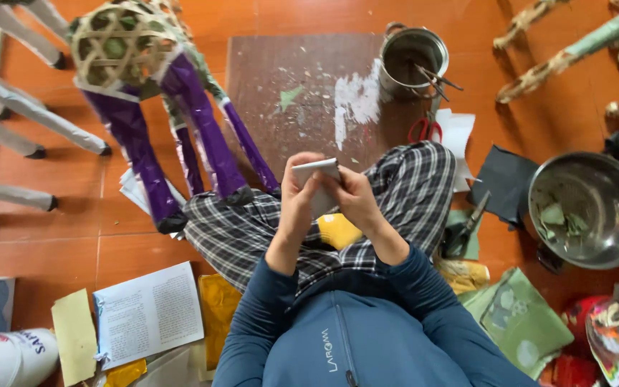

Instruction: Applying paper strips to a giraffe-shaped frame to create a paper mache sculpture

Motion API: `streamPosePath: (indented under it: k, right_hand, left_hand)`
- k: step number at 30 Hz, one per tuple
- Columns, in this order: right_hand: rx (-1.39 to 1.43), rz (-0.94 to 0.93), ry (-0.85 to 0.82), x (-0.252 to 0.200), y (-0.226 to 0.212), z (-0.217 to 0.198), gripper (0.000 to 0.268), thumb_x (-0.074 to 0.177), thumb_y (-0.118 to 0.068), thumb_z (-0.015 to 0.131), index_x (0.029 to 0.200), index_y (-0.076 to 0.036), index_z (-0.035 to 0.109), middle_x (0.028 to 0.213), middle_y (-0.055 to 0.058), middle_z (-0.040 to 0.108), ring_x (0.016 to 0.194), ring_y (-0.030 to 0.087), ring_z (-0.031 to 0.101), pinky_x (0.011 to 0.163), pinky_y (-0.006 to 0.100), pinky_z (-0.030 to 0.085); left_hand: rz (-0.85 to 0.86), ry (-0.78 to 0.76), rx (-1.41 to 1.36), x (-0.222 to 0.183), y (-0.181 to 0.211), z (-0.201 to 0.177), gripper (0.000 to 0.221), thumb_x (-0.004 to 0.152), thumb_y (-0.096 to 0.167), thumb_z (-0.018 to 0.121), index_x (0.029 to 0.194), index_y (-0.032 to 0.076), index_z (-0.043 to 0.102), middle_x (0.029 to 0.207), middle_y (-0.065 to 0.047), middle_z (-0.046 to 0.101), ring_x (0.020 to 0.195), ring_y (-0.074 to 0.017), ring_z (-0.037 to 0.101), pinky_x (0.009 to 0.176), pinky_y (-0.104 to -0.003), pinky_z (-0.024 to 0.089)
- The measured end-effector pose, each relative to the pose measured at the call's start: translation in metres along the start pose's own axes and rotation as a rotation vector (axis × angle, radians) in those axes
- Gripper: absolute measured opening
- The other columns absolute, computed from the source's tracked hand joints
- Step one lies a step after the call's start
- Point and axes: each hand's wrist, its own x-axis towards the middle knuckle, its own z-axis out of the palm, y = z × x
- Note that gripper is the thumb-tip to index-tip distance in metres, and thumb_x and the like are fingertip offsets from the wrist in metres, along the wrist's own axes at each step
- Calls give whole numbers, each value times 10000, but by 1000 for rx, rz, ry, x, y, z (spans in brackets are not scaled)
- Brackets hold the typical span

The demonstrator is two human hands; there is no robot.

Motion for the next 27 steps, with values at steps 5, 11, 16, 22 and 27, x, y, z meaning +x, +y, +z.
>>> streamPosePath:
  k: [5, 11, 16, 22, 27]
  right_hand:
    - [62, 100, -106, -2, 36, -10, 82, 997, -21, 762, 1070, -59, 762, 819, 9, 720, 760, 110, 665, 662, 312, 601]
    - [-57, 205, -229, -36, 75, -37, 65, 961, -113, 859, 938, -68, 819, 836, 35, 782, 814, 145, 661, 747, 362, 591]
    - [-134, 293, -137, -49, 104, -50, 235, 966, -185, 887, 793, -112, 745, 680, -62, 673, 666, 86, 564, 572, 267, 473]
    - [-664, 367, -266, -22, 132, -68, 330, 1013, -373, 714, 872, -75, 726, 762, 57, 775, 584, 235, 646, 534, 363, 504]
    - [-1212, -123, -265, 86, 145, -161, 265, 1087, -179, 561, 1068, -119, 819, 1076, 76, 783, 792, 170, 746, 695, 262, 649]
  left_hand:
    - [-320, -56, -183, 12, 10, 11, 329, 1071, 352, 707, 1283, 116, 795, 903, -113, 812, 694, -187, 795, 608, -370, 669]
    - [-250, 62, -339, 58, -48, -15, 310, 1184, 287, 521, 1348, 43, 616, 703, -194, 589, 492, -322, 613, 562, -458, 577]
    - [-440, 73, -424, 69, -118, -40, 317, 1171, 328, 552, 1367, 89, 622, 754, -142, 654, 564, -265, 669, 611, -437, 623]
    - [-688, 163, -697, 88, -203, -104, 224, 1099, 266, 670, 1214, 78, 713, 1027, -69, 728, 851, -198, 692, 775, -338, 603]
    - [-764, 289, -615, 108, -205, -108, 250, 1127, 295, 641, 1229, 77, 705, 926, -65, 682, 806, -202, 670, 758, -365, 609]
